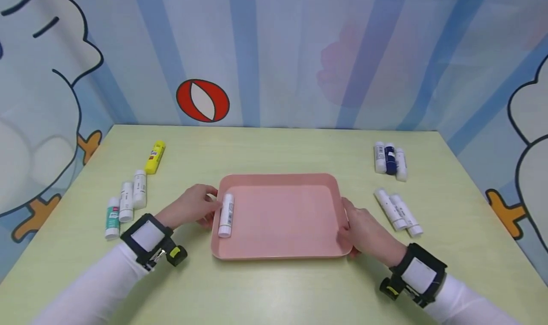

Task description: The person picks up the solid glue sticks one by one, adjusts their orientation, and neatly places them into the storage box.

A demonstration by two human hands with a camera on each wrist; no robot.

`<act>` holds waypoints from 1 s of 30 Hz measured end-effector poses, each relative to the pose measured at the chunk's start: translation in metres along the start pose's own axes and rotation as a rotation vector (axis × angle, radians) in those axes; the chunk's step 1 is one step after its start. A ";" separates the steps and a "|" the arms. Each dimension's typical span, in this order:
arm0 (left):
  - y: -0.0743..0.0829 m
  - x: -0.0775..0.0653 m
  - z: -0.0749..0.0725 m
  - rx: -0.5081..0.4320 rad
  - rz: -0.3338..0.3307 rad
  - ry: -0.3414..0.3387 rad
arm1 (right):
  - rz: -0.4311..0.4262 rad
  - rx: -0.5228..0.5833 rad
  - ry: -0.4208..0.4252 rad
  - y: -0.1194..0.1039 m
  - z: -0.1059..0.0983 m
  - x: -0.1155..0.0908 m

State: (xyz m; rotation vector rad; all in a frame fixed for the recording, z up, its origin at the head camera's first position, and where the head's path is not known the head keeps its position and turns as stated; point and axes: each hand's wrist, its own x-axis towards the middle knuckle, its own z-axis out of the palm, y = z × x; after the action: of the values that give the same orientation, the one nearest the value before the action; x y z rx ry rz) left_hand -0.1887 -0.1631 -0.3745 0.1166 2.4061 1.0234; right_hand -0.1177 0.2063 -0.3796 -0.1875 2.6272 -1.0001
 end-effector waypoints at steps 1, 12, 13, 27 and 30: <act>0.000 0.000 0.001 0.019 0.004 0.014 | 0.000 0.008 -0.004 0.000 0.000 0.000; 0.005 -0.003 0.007 0.106 0.013 0.077 | -0.028 -0.105 -0.017 -0.003 -0.038 0.002; 0.006 -0.003 0.007 0.105 0.014 0.076 | -0.035 -0.118 0.009 -0.002 -0.046 0.001; 0.006 -0.001 0.008 0.083 0.012 0.073 | 0.072 -0.339 0.178 0.061 -0.106 -0.004; 0.005 -0.001 0.009 0.080 0.005 0.074 | 0.108 -0.357 0.155 0.073 -0.107 -0.004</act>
State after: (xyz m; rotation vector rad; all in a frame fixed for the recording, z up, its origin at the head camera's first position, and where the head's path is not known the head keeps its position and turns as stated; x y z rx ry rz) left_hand -0.1842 -0.1536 -0.3758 0.1150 2.5157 0.9501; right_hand -0.1516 0.3283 -0.3524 -0.0491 2.9052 -0.5233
